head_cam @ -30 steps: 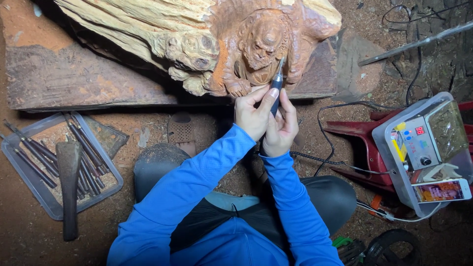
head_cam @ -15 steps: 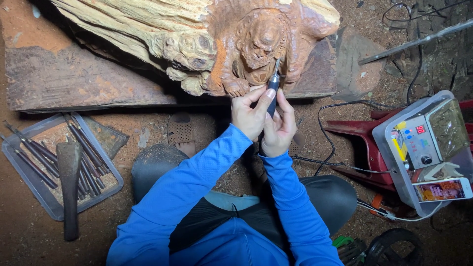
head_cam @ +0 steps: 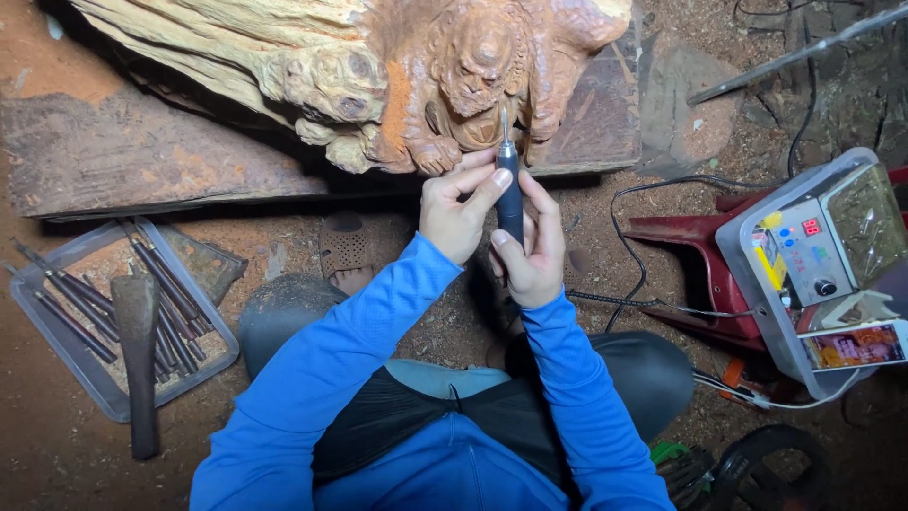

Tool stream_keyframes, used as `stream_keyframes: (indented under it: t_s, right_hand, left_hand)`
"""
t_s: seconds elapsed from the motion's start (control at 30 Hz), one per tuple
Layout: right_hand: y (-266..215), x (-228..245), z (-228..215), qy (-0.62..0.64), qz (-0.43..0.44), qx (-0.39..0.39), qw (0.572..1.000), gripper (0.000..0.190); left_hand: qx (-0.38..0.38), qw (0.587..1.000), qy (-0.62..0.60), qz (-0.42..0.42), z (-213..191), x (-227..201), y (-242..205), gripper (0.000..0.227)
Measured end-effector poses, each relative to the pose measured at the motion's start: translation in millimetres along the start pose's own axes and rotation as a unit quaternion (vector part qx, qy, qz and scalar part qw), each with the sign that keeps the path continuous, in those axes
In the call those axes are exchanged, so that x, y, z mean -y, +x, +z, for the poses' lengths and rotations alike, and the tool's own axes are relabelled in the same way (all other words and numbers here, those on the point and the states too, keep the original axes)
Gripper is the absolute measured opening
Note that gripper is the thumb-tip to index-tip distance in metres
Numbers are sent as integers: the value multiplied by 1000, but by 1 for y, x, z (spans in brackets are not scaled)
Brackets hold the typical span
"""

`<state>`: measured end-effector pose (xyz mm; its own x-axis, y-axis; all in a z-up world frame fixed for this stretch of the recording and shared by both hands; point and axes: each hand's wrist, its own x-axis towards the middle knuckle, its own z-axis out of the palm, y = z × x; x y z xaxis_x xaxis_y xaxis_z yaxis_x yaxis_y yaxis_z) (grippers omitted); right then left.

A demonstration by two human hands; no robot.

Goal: Carving intricate facial details into a wooden figure using a handheld rotary tool.

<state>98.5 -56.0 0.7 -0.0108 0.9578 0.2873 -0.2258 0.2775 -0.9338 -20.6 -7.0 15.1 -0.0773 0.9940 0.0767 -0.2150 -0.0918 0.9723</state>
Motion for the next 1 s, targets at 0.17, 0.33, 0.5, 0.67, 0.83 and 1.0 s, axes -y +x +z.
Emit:
stream_keyframes:
  t_s: [0.17,0.33,0.5,0.67,0.83,1.0]
  right_hand:
    - [3,-13,-7,-9,1,2,1000,69]
    - [6,-24,-16,-14,-3,6,1000,68]
    - [8,-25,-18,-20,-13,-2,1000,68]
    - [-14,-18,-25,-31,8,-13,999,69]
    - [-23,1,-39,-129,33,-18,991,66]
    - [-1,24,-23,-287,-44,9,957,60]
  left_hand:
    - [-49,998,20,-34,7,18,2,21]
    - [-70,995,16,-70,13,5,4,18]
    - [-81,993,17,-80,18,7,4,19]
    - [-35,996,53,-66,13,10,-7,22]
    - [-6,994,12,-110,15,32,-16,26]
    - [-17,977,-126,-172,19,20,-5,27]
